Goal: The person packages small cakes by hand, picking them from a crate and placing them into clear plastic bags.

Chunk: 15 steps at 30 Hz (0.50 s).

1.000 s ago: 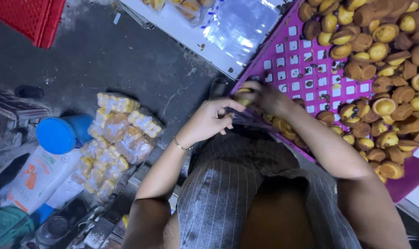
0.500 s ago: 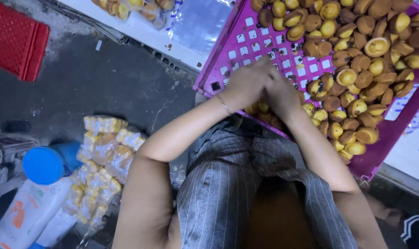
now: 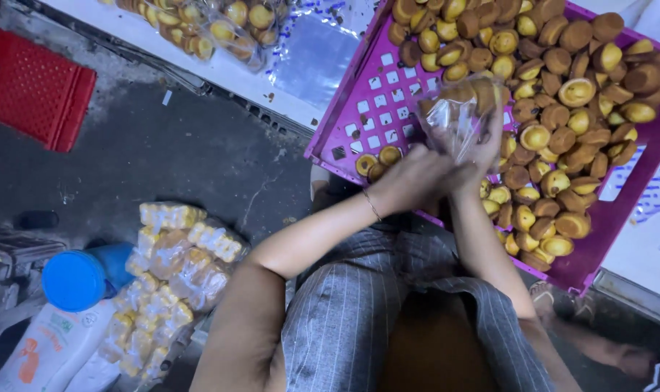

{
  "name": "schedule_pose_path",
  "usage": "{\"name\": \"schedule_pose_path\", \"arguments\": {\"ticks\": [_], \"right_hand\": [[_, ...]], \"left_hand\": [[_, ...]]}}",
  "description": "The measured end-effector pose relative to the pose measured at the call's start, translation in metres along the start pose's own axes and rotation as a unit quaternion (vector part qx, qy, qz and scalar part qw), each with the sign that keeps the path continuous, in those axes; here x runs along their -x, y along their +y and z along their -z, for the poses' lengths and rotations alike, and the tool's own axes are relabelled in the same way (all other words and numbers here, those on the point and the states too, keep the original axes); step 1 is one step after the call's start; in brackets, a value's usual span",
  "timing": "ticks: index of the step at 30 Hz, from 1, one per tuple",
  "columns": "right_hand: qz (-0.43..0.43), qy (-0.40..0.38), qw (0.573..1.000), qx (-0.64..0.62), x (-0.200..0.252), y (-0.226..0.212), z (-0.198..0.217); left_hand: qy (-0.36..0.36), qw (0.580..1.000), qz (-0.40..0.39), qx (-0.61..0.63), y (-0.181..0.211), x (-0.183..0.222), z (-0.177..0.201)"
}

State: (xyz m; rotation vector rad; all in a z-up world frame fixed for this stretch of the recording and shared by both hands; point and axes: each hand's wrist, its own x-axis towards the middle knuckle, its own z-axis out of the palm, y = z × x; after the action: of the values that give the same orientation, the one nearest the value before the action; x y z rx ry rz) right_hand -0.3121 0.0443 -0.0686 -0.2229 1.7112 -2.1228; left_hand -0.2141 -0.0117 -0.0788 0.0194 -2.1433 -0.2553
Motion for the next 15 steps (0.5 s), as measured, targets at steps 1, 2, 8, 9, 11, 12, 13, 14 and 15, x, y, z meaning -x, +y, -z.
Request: {"name": "schedule_pose_path", "arguments": {"ticks": [1, 2, 8, 9, 11, 12, 13, 14, 15], "right_hand": [[0.040, -0.042, 0.996, 0.061, -0.006, 0.008, 0.000], [0.079, -0.083, 0.986, 0.121, -0.012, 0.017, 0.001], [0.296, -0.302, 0.784, 0.455, -0.055, 0.067, -0.018], [0.296, -0.300, 0.784, 0.456, -0.064, 0.076, -0.025], [0.375, -0.382, 0.605, 0.590, -0.081, 0.094, -0.037], [0.372, -0.381, 0.606, 0.591, -0.069, 0.057, -0.051], [0.310, -0.460, 0.575, 0.601, -0.059, 0.020, -0.068], [0.245, -0.534, 0.538, 0.605, -0.049, -0.017, -0.084], [0.244, -0.535, 0.537, 0.605, -0.054, -0.034, -0.080]], "left_hand": [[-0.041, 0.999, -0.032, -0.014, 0.004, -0.012, 0.021], [-0.081, 0.994, -0.064, -0.028, 0.007, -0.024, 0.042], [-0.223, 0.948, 0.223, -0.031, -0.047, -0.075, 0.068], [-0.222, 0.949, 0.222, -0.030, -0.067, -0.068, 0.066], [-0.295, 0.878, 0.357, 0.120, -0.106, -0.052, 0.064], [-0.298, 0.877, 0.356, 0.122, -0.120, -0.038, 0.060], [-0.316, 0.869, 0.359, 0.124, -0.136, -0.026, 0.057], [-0.334, 0.861, 0.362, 0.126, -0.152, -0.013, 0.054], [-0.334, 0.861, 0.363, 0.127, -0.154, -0.009, 0.055]]}}
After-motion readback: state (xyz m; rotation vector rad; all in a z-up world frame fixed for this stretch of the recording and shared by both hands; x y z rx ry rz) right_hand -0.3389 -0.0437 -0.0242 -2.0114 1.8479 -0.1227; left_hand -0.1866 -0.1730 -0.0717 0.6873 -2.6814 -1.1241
